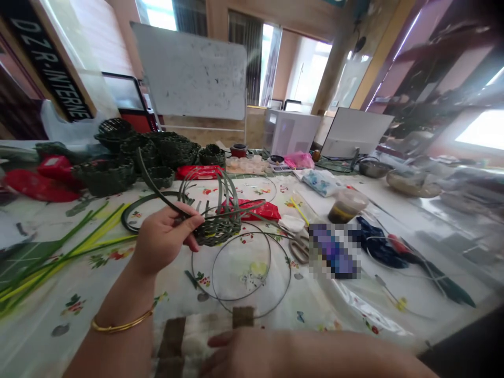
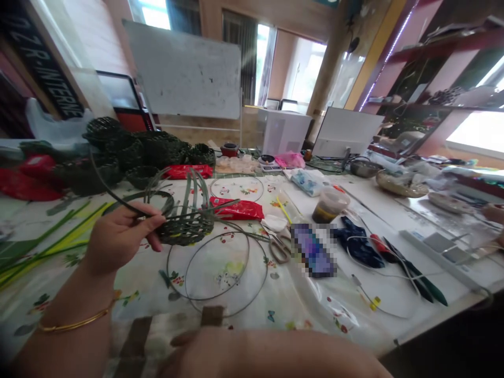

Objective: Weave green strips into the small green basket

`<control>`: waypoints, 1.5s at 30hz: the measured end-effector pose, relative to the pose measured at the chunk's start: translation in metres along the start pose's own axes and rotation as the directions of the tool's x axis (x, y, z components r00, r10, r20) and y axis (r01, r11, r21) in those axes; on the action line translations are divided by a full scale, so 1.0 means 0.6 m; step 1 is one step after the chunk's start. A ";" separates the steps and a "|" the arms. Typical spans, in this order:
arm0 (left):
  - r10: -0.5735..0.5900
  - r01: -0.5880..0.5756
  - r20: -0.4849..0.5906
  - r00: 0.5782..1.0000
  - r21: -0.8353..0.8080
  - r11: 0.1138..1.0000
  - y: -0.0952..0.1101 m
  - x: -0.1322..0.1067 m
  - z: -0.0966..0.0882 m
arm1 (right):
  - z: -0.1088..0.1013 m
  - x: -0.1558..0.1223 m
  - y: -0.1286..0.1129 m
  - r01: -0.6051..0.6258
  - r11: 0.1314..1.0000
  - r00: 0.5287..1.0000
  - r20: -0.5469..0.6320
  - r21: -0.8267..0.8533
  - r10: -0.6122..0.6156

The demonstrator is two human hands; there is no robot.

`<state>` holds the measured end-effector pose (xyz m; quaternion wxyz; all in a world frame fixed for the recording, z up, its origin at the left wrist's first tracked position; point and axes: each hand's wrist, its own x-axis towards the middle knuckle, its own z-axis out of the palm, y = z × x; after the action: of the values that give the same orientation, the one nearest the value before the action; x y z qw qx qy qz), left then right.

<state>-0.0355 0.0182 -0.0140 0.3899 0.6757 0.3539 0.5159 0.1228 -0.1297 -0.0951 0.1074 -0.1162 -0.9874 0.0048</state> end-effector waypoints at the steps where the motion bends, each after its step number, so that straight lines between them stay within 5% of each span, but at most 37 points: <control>1: 0.001 -0.001 0.007 1.000 0.035 0.999 0.001 -0.002 -0.001 | -0.037 0.003 0.007 -0.066 0.998 0.996 -0.052 0.001 0.066; 2: 0.002 -0.003 0.018 1.000 0.070 0.998 0.003 -0.003 -0.001 | -0.077 0.004 0.014 -0.136 0.991 0.983 -0.122 0.007 0.136; 3: 0.003 -0.007 0.033 0.999 0.101 0.995 0.006 -0.004 0.001 | -0.116 0.002 0.020 -0.265 0.961 0.920 -0.277 0.080 0.277; 4: 0.005 -0.012 0.055 0.998 0.129 0.992 0.008 -0.005 0.003 | -0.150 -0.003 0.027 -0.346 0.926 0.821 -0.428 0.152 0.377; 5: 0.006 -0.019 0.088 0.996 0.156 0.988 0.011 -0.006 0.005 | -0.178 -0.010 0.035 -0.422 0.886 0.675 -0.586 0.193 0.449; 7: 0.014 -0.047 0.167 0.986 0.196 0.980 0.015 -0.007 0.012 | -0.211 -0.029 0.056 -0.621 0.753 0.409 -0.730 0.218 0.548; 9: 0.025 -0.089 0.253 0.967 0.245 0.965 0.017 -0.007 0.017 | -0.218 -0.048 0.078 -0.748 0.628 0.324 -0.709 0.213 0.626; 10: 0.031 -0.115 0.292 0.956 0.275 0.955 0.017 -0.007 0.019 | -0.216 -0.058 0.086 -0.774 0.595 0.340 -0.648 0.219 0.681; 14: 0.064 -0.217 0.368 0.928 0.390 0.895 0.015 -0.004 0.019 | -0.213 -0.087 0.093 -0.730 0.611 0.568 -0.225 0.306 0.792; 16: 0.085 -0.268 0.406 0.910 0.420 0.867 0.017 -0.004 0.017 | -0.218 -0.097 0.093 -0.740 0.612 0.588 -0.172 0.279 0.790; 21: 0.174 -0.459 0.581 0.795 0.388 0.799 0.034 -0.011 0.012 | -0.218 -0.109 0.121 -0.743 0.584 0.471 -0.365 0.326 0.803; 26: 0.173 -0.466 0.629 0.758 0.336 0.818 0.047 -0.023 0.010 | -0.204 -0.107 0.147 -0.687 0.670 0.511 -0.468 0.283 0.721; 32: 0.163 -0.472 0.676 0.719 0.302 0.828 0.058 -0.030 0.016 | -0.194 -0.109 0.156 -0.817 0.491 0.365 -0.390 0.300 0.845; 36: 0.196 -0.492 0.665 0.721 0.292 0.820 0.062 -0.032 0.015 | -0.194 -0.113 0.160 -0.729 0.454 0.328 -0.321 0.513 0.888; 40: 0.193 -0.514 0.675 0.712 0.315 0.798 0.059 -0.030 0.012 | -0.198 -0.117 0.163 -0.579 0.331 0.198 -0.265 0.746 0.944; 42: 0.179 -0.533 0.683 0.708 0.351 0.770 0.056 -0.027 0.011 | -0.201 -0.122 0.163 -0.520 0.273 0.181 -0.209 0.809 0.961; 45: 0.154 -0.556 0.672 0.724 0.437 0.707 0.047 -0.022 0.011 | -0.206 -0.132 0.162 -0.452 0.184 0.223 -0.089 0.873 0.971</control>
<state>-0.0298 -0.0071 0.0048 0.1249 0.9466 0.2162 0.2039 0.2466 -0.0555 0.0054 0.4574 -0.5528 -0.5788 0.3877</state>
